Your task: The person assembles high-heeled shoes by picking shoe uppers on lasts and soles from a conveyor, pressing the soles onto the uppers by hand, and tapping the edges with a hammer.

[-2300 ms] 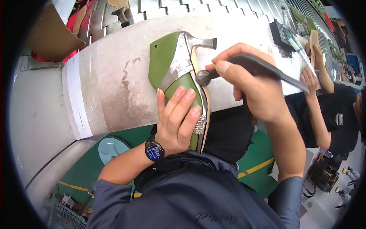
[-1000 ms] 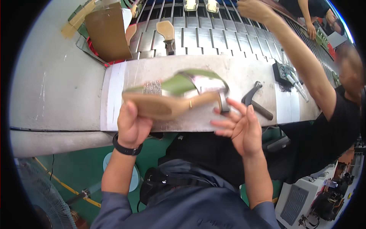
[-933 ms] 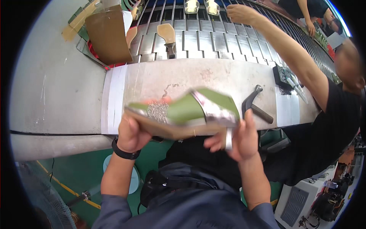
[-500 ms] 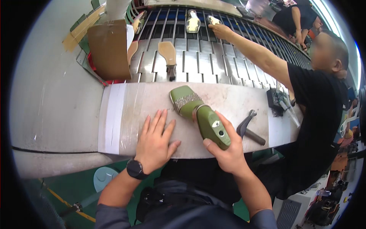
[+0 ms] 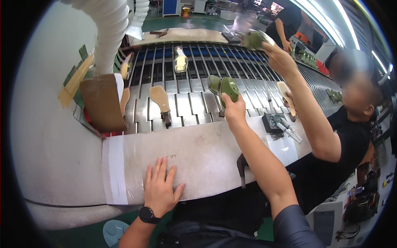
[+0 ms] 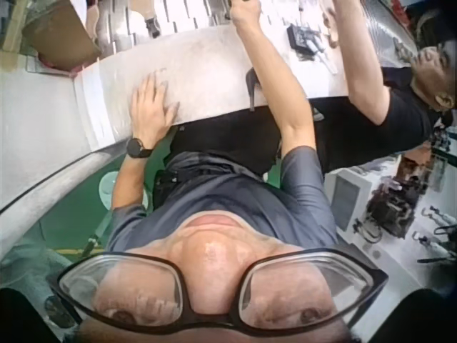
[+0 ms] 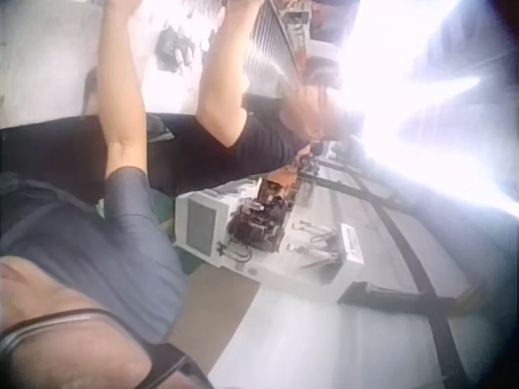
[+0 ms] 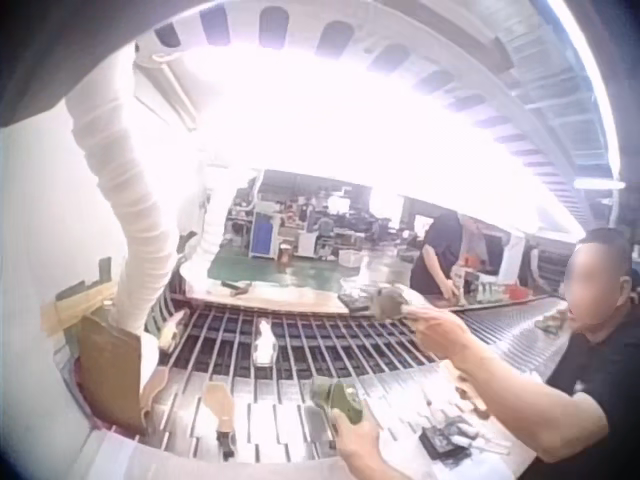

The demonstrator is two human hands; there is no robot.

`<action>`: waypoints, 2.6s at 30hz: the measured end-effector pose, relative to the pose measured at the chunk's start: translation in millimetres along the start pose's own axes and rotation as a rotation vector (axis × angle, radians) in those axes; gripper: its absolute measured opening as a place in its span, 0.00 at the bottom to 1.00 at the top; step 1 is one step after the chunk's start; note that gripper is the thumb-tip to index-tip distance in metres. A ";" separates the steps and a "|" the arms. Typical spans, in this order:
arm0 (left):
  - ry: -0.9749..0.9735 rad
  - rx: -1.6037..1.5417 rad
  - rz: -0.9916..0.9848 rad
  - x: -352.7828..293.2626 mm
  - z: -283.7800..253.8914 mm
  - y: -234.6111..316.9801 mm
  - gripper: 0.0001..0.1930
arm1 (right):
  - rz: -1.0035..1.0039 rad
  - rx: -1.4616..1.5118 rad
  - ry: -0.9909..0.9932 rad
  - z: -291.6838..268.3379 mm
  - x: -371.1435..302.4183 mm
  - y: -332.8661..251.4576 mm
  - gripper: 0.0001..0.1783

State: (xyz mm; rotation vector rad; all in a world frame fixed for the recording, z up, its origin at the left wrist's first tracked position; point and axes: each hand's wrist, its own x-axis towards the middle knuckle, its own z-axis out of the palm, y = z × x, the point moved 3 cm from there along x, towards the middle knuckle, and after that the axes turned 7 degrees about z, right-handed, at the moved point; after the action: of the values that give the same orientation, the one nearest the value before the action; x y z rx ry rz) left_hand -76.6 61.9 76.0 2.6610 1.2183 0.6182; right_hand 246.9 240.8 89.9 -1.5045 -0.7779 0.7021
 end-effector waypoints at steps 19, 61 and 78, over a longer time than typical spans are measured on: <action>-0.270 0.143 -0.633 203.3 16.0 -130.9 0.33 | -0.576 -0.798 -0.089 -120.2 -145.1 24.3 0.23; 0.033 0.035 0.169 87.1 36.0 1.1 0.26 | 0.019 -0.067 -0.564 -17.7 -160.4 11.3 0.24; 0.158 -0.063 0.072 201.7 39.2 -68.3 0.21 | 0.078 -0.083 -0.649 -55.8 -164.9 2.7 0.10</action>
State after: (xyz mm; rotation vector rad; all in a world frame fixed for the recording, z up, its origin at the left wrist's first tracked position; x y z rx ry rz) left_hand 11.1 259.8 81.6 2.6569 1.1236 0.8781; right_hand 194.9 74.6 89.0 -1.3894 -1.2477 1.2588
